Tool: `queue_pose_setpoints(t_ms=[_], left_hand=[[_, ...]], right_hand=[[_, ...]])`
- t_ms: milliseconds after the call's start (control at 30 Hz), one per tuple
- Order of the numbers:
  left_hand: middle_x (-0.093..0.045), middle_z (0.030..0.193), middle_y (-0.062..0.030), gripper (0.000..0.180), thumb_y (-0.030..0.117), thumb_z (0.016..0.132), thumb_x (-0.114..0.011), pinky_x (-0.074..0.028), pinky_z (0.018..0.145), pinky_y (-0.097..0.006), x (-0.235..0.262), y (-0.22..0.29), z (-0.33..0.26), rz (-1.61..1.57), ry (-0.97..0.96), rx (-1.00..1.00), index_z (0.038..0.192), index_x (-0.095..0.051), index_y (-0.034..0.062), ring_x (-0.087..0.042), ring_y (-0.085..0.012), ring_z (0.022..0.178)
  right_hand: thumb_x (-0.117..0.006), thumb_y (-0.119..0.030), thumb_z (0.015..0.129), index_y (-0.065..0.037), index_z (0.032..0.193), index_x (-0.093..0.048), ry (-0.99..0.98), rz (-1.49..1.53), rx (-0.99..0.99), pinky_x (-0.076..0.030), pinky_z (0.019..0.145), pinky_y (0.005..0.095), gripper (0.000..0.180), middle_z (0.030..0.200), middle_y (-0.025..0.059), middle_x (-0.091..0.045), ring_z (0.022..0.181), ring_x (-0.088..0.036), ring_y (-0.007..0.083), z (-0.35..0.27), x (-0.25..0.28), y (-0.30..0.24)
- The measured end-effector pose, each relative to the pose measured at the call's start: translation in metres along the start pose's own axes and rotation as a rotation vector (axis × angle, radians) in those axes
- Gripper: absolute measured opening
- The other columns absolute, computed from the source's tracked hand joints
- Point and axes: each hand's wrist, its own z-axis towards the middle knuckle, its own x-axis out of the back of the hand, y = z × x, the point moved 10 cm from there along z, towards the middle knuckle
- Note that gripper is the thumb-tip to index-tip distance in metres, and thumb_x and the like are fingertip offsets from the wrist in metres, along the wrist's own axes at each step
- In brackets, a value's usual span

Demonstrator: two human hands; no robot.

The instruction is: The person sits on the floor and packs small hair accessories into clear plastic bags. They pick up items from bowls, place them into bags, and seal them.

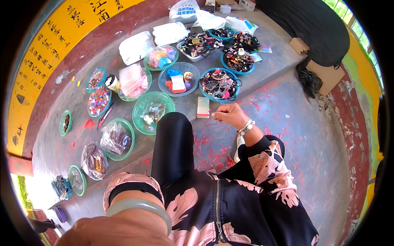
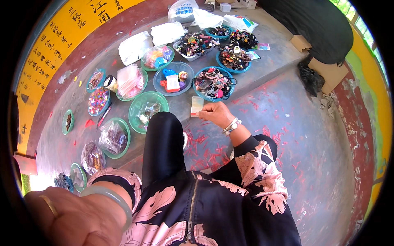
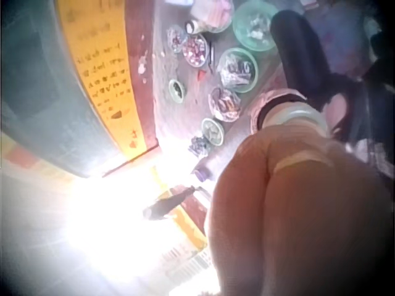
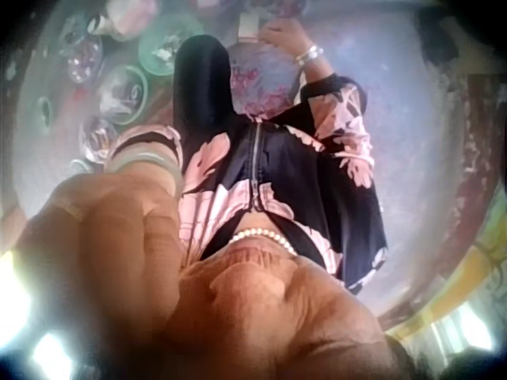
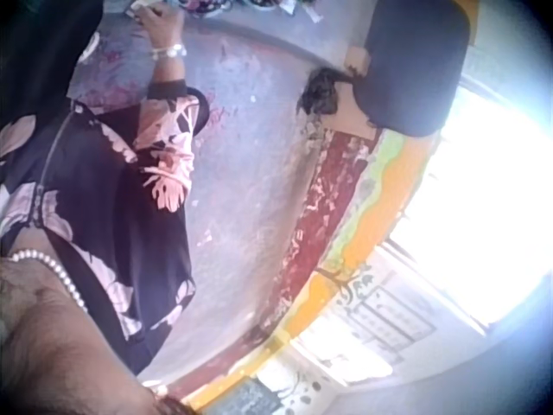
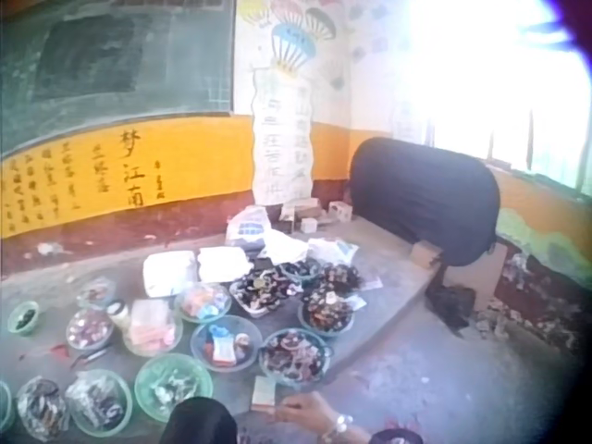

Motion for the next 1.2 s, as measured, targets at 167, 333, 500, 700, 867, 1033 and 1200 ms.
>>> queue_pose_setpoints(t_ms=[167,333,500,700,867,1033,1200], left_hand=[[-0.057,0.082,-0.0084,0.018,0.020,0.086,-0.050,-0.040,0.068,-0.036,-0.006,0.000,0.001,0.007,-0.018,0.017,0.079,-0.053,0.0048,-0.054,-0.0224,0.077],[-0.057,0.083,-0.0081,0.018,0.021,0.085,-0.050,-0.039,0.069,-0.036,-0.009,0.000,0.006,0.015,-0.026,0.035,0.078,-0.054,0.0053,-0.054,-0.0219,0.078],[-0.058,0.085,-0.0079,0.018,0.022,0.085,-0.051,-0.039,0.070,-0.036,-0.006,0.001,0.006,0.004,-0.048,0.052,0.078,-0.055,0.0057,-0.054,-0.0213,0.079],[-0.059,0.086,-0.0075,0.018,0.022,0.084,-0.052,-0.038,0.071,-0.036,0.031,0.008,0.008,0.040,-0.032,0.079,0.077,-0.056,0.0063,-0.054,-0.0206,0.081],[-0.060,0.088,-0.0072,0.018,0.023,0.083,-0.053,-0.038,0.072,-0.036,0.183,-0.008,-0.034,0.348,0.393,0.092,0.076,-0.056,0.0068,-0.054,-0.0201,0.082],[-0.061,0.090,-0.0109,0.018,0.020,0.087,-0.053,-0.044,0.078,-0.031,0.369,-0.032,-0.187,0.637,1.179,0.412,0.088,-0.059,0.0029,-0.057,-0.0180,0.087],[-0.063,0.086,-0.0085,0.024,0.025,0.086,-0.055,-0.046,0.072,-0.027,0.464,-0.068,-0.316,0.821,1.383,0.889,0.090,-0.059,0.0017,-0.058,-0.0154,0.082]], right_hand=[[-0.065,-0.019,0.079,0.001,0.074,-0.065,0.014,-0.019,-0.039,-0.044,0.055,0.0223,0.021,0.065,0.0016,-0.061,0.060,-0.054,0.0067,0.002,0.000,0.008],[-0.065,-0.018,0.079,0.001,0.075,-0.065,-0.051,-0.011,-0.038,-0.044,0.056,0.0219,0.020,0.064,0.0010,-0.060,0.059,-0.053,0.0060,0.004,-0.008,0.013],[-0.066,-0.019,0.079,0.001,0.074,-0.065,-0.058,-0.004,-0.052,-0.044,0.055,0.0216,0.020,0.064,0.0003,-0.060,0.059,-0.053,0.0058,0.000,-0.008,0.010],[-0.066,-0.021,0.079,0.001,0.074,-0.065,-0.066,-0.069,-0.034,-0.043,0.055,0.0228,0.022,0.063,0.0012,-0.059,0.059,-0.053,0.0059,-0.002,-0.010,0.001],[-0.066,-0.023,0.079,0.000,0.073,-0.065,-0.053,-0.081,-0.066,-0.043,0.055,0.0232,0.024,0.062,0.0026,-0.060,0.058,-0.053,0.0066,-0.010,-0.007,-0.017],[-0.066,-0.023,0.079,0.000,0.073,-0.065,-0.054,-0.008,-0.021,-0.041,0.053,0.0232,0.024,0.060,0.0017,-0.058,0.057,-0.050,0.0056,-0.003,-0.010,-0.004],[-0.066,-0.021,0.080,0.000,0.071,-0.063,-0.084,-0.029,-0.046,-0.039,0.051,0.0233,0.024,0.059,0.0005,-0.057,0.057,-0.046,0.0041,-0.003,-0.013,-0.005]])
